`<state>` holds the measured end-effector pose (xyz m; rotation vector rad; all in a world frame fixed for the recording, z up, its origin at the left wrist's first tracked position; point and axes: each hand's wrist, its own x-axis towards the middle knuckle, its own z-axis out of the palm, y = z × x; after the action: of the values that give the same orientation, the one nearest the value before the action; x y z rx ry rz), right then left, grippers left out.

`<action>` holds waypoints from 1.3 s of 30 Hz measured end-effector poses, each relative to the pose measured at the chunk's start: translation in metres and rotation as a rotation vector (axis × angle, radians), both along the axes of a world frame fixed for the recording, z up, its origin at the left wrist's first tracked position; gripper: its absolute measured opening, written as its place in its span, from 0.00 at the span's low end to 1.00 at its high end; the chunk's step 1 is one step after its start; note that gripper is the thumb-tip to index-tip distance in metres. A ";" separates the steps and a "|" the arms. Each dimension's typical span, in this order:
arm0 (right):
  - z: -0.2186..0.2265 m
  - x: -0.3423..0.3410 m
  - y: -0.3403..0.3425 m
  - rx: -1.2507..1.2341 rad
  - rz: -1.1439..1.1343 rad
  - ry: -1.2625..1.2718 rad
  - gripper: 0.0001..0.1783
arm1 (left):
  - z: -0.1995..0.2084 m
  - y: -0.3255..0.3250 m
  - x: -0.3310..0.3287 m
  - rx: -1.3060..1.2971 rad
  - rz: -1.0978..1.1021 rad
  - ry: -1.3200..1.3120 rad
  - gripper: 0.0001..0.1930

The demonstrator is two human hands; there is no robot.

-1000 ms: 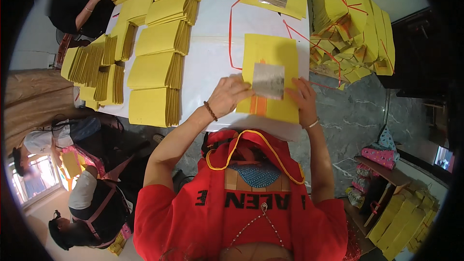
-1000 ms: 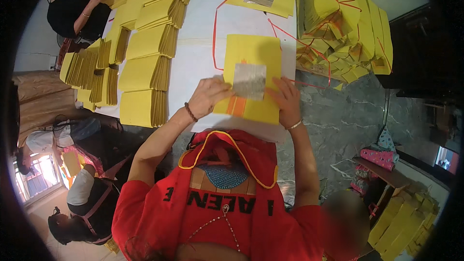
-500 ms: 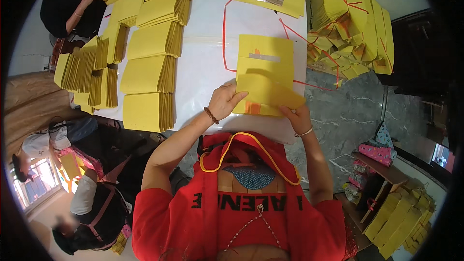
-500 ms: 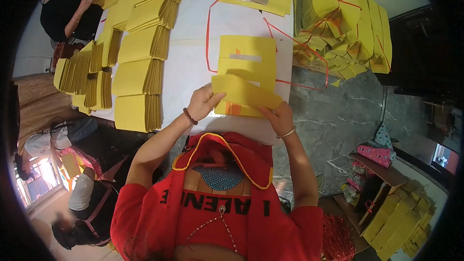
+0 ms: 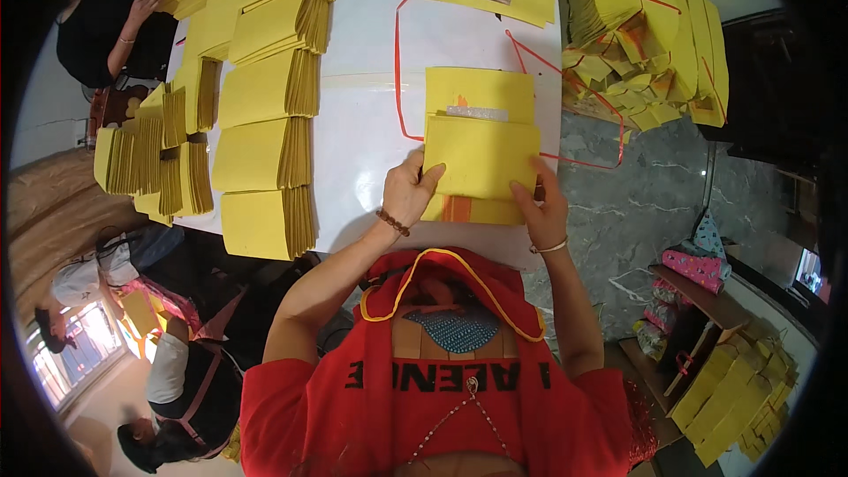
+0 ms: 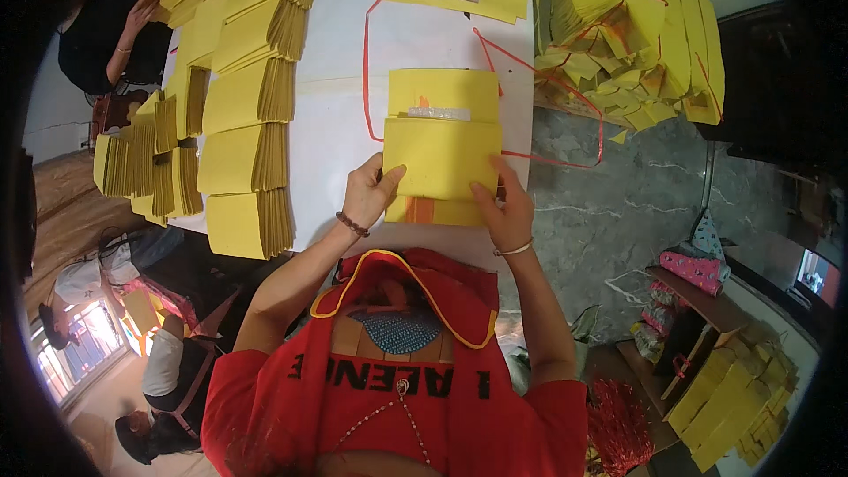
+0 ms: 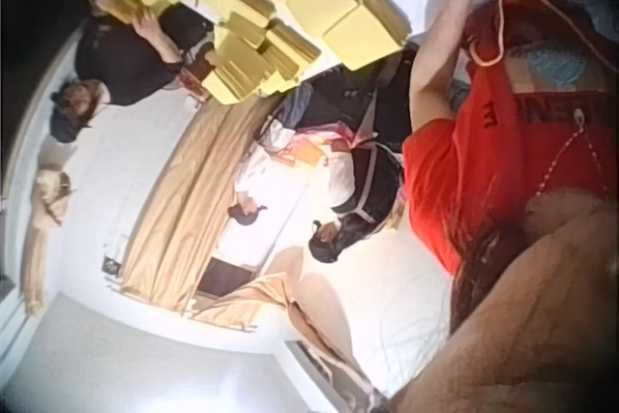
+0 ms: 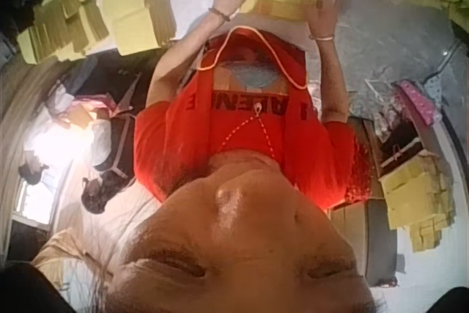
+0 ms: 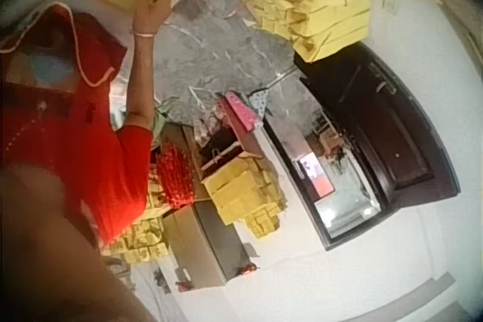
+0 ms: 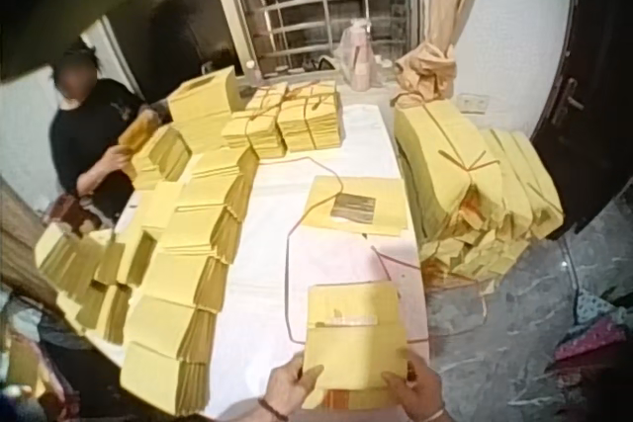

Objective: Folding sheets of yellow joss paper and organizing them into stacks.

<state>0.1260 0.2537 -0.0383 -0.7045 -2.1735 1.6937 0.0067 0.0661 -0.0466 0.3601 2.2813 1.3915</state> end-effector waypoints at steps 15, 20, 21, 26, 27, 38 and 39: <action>-0.008 -0.009 0.004 -0.001 -0.015 -0.137 0.14 | 0.003 0.006 -0.011 0.138 0.191 -0.340 0.09; -0.018 -0.014 0.001 -0.054 -0.064 -0.118 0.13 | -0.002 0.007 -0.012 0.226 0.203 -0.388 0.10; -0.019 -0.014 0.001 -0.029 -0.070 -0.112 0.13 | -0.007 0.007 -0.012 0.227 0.205 -0.385 0.10; -0.014 -0.015 -0.004 0.045 -0.060 -0.130 0.12 | -0.025 0.003 -0.011 0.376 0.245 -0.370 0.10; -0.013 -0.016 -0.004 0.062 -0.052 -0.135 0.11 | -0.019 0.005 -0.012 0.378 0.239 -0.369 0.10; -0.017 -0.014 -0.012 0.275 -0.069 -0.042 0.07 | 0.009 0.004 -0.002 -0.316 0.105 0.175 0.24; -0.018 -0.015 -0.012 0.291 -0.077 -0.022 0.07 | 0.009 0.004 -0.001 -0.315 0.103 0.178 0.24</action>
<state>0.1115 0.2417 -0.0562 -0.7170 -2.3099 1.3004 0.0053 0.0705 -0.0377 0.2764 2.6479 1.0550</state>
